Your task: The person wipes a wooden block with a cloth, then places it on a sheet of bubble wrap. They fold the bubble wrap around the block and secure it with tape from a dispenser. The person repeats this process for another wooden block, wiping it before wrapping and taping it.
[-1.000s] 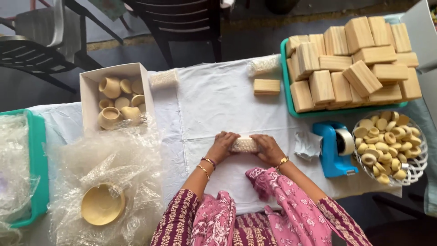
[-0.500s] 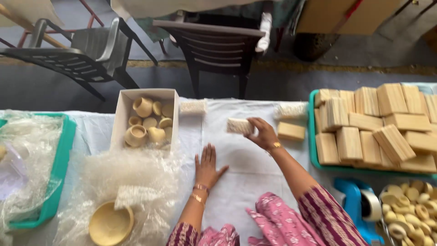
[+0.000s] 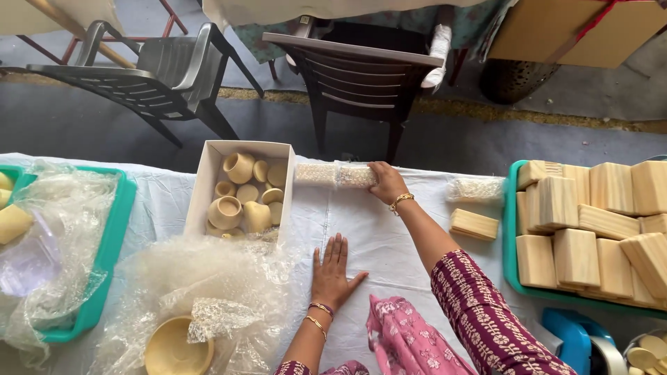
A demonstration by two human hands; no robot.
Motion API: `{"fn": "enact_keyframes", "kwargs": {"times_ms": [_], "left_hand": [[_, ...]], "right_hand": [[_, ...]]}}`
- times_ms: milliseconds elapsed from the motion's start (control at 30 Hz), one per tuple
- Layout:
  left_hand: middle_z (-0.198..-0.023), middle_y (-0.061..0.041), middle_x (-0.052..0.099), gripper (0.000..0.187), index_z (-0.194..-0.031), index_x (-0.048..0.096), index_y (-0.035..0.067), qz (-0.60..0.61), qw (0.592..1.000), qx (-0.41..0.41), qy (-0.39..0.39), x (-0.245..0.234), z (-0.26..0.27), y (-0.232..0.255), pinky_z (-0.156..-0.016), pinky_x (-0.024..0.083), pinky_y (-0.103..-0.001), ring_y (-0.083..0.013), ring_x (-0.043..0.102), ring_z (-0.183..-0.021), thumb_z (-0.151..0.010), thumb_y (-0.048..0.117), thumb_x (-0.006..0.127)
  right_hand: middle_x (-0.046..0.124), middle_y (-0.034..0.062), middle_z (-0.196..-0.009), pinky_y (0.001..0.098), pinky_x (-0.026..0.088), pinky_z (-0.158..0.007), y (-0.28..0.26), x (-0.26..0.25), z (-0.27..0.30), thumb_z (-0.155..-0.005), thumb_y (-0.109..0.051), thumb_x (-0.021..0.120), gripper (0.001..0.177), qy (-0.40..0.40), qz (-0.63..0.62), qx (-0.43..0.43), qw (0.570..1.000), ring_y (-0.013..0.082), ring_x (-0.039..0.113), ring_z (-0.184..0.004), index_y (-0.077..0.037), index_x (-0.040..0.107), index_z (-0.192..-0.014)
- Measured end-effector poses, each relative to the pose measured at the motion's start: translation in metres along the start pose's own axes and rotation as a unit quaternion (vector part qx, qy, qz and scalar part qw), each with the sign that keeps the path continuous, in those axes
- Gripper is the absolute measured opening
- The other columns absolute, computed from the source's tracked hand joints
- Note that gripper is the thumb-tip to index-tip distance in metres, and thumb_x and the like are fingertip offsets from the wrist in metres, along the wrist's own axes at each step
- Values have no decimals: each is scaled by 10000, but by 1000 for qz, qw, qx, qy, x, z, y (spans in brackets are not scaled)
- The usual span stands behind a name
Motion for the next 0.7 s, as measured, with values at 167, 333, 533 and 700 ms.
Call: {"fn": "enact_keyframes", "kwargs": {"times_ms": [167, 333, 533, 700], "left_hand": [[-1694, -84, 136, 1063, -1609, 161, 76, 8, 1000, 0, -14, 4, 2, -2, -1221, 56, -542, -233, 115, -1555, -876, 779, 474], [-1703, -83, 88, 1080, -1615, 122, 72, 5, 999, 7, -46, 6, -4, -3, -1220, 36, -542, -228, 83, -1559, -881, 794, 450], [-1711, -87, 87, 1070, -1618, 143, 88, -1, 992, 8, -122, -12, -10, 26, -1187, 49, -612, -245, 71, -1559, -879, 797, 455], [-1632, -117, 477, 863, -1622, 380, 88, 589, 578, 350, -443, -145, 87, 227, -1315, 283, -425, -259, 398, -1541, -909, 326, 803]], "right_hand": [[527, 177, -1463, 437, 437, -1074, -14, -4, 28, -618, -250, 918, 917, 79, -17, -49, 996, 362, 554, -1283, -53, 519, -1420], [545, 200, -1510, 454, 411, -1159, 8, 53, 200, -841, -393, 801, 846, 82, -160, -88, 980, 366, 533, -1386, -76, 437, -1536], [570, 66, -942, 363, 462, -807, 53, 100, 520, -912, -284, 754, 332, -241, -274, 7, 931, 174, 534, -910, -25, 599, -1050], [645, 44, -745, 340, 510, -681, 69, -6, 603, -905, -272, 707, 252, -312, -223, 117, 916, 96, 545, -721, -21, 689, -901]]}}
Point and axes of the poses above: each hand's wrist, its own z-axis away from the middle knuckle, its own x-axis out of the palm, y = z × x, the point moved 5 cm from there along -z, towards the middle knuckle
